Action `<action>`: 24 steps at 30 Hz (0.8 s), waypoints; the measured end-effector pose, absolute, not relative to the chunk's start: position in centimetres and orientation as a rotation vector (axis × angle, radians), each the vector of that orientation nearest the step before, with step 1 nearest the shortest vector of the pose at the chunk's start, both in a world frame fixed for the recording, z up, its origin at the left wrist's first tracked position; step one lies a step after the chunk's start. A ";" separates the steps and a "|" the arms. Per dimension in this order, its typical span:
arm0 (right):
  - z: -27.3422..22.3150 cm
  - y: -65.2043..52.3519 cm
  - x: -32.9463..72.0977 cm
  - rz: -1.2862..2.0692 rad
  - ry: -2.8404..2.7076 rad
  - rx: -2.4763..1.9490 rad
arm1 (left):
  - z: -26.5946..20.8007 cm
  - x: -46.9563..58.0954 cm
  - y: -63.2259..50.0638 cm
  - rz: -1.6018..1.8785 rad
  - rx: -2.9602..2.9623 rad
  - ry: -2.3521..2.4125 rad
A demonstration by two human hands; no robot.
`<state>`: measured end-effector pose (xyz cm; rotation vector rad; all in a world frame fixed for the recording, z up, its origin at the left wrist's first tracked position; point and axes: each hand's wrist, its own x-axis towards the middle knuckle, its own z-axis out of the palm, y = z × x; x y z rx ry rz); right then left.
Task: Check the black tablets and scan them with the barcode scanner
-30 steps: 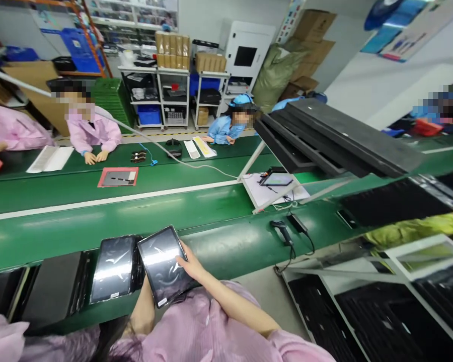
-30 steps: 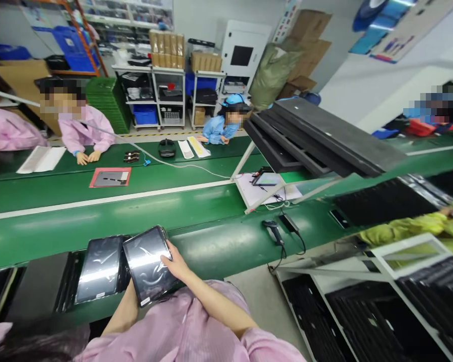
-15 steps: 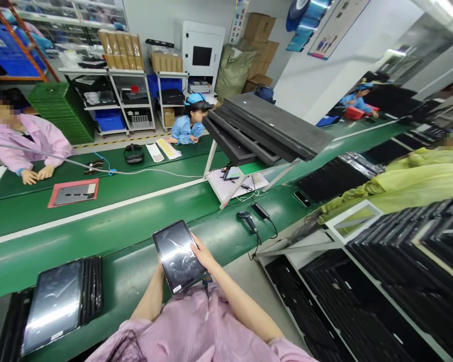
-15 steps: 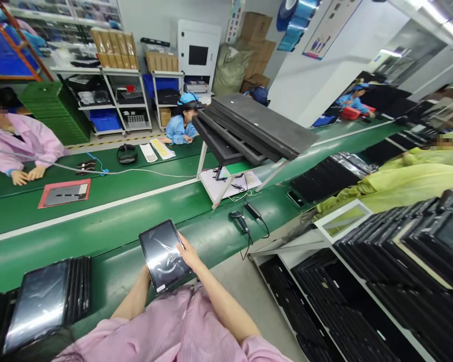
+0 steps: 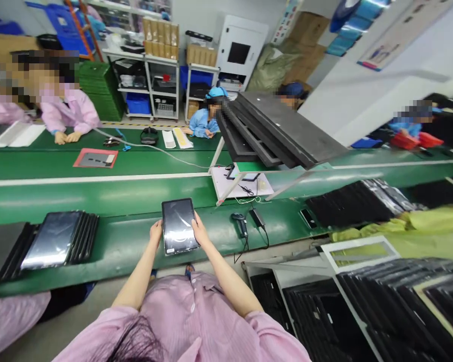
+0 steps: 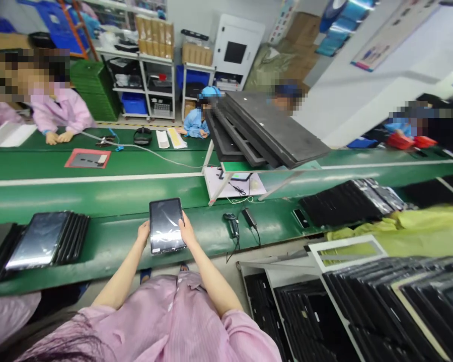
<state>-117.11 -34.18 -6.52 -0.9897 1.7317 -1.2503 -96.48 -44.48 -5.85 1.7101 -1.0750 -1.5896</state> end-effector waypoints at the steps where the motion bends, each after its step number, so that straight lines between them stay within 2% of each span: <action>1: -6.7 -34.1 -117.1 -1.228 1.740 -1.014 | -5.8 -95.8 -43.6 -1.575 1.680 -1.033; 4: -7.2 -33.2 -117.3 -1.173 1.742 -1.079 | -5.8 -93.9 -40.0 -1.536 1.504 -1.072; 10: -7.8 -29.2 -117.6 -1.132 1.573 -1.291 | -4.9 -92.0 -34.4 -1.346 1.434 -1.534; 16: -7.2 -26.9 -117.9 -1.078 1.505 -1.449 | -3.1 -91.7 -33.6 -1.227 1.279 -1.738; 24: -7.3 -26.9 -117.7 -1.057 1.569 -1.461 | -3.5 -91.6 -33.9 -1.064 1.339 -1.908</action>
